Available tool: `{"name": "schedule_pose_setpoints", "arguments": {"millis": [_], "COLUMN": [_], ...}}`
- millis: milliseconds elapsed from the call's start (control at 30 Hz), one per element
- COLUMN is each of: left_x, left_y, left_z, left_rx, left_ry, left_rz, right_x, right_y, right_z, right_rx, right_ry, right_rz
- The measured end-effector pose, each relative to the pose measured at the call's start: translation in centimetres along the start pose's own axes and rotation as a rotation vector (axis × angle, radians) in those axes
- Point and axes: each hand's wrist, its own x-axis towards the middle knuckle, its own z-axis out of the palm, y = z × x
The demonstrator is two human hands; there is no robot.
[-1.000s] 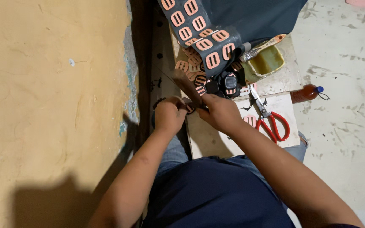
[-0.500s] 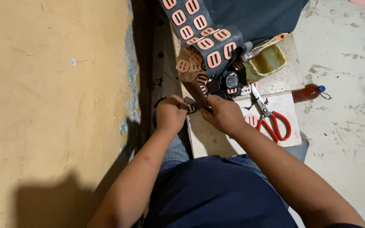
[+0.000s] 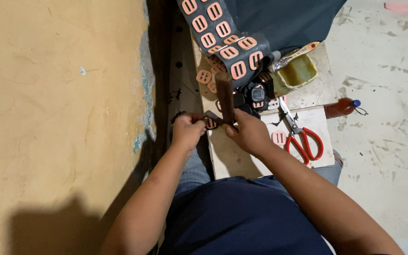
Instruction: The person repeatedly places small rectangular craft pieces on a wooden block and taps them with a hammer to shape or flatten them. The person handles the pieces one at a time, repositioning them between taps. The workspace includes a sheet of similar pieces, scissors, and a small container.
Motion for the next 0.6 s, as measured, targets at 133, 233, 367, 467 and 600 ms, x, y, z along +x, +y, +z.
{"name": "schedule_pose_setpoints", "arguments": {"millis": [133,233,367,467,600], "left_x": [0.1,-0.1,-0.8,-0.7,-0.5], "left_y": [-0.2,-0.1,0.3,0.8,1.2], "left_z": [-0.3,-0.3,-0.5,-0.5,-1.0], "left_rx": [-0.082,0.065,0.254,0.267,0.465], "left_ry": [-0.012,0.036,0.088,0.082,0.069], "left_rz": [0.004,0.072,0.211,0.118,0.336], "right_x": [1.6,2.5,2.0,1.6,2.9], "right_y": [-0.9,-1.2,-0.8,-0.4,-0.1], "right_z": [-0.7,-1.0,-1.2,-1.4,-1.5], "right_rx": [-0.089,-0.069,-0.073,-0.072,-0.104], "right_ry": [-0.099,-0.105,-0.075,-0.057,-0.134], "right_rz": [0.099,0.056,-0.085,-0.131,-0.054]}}
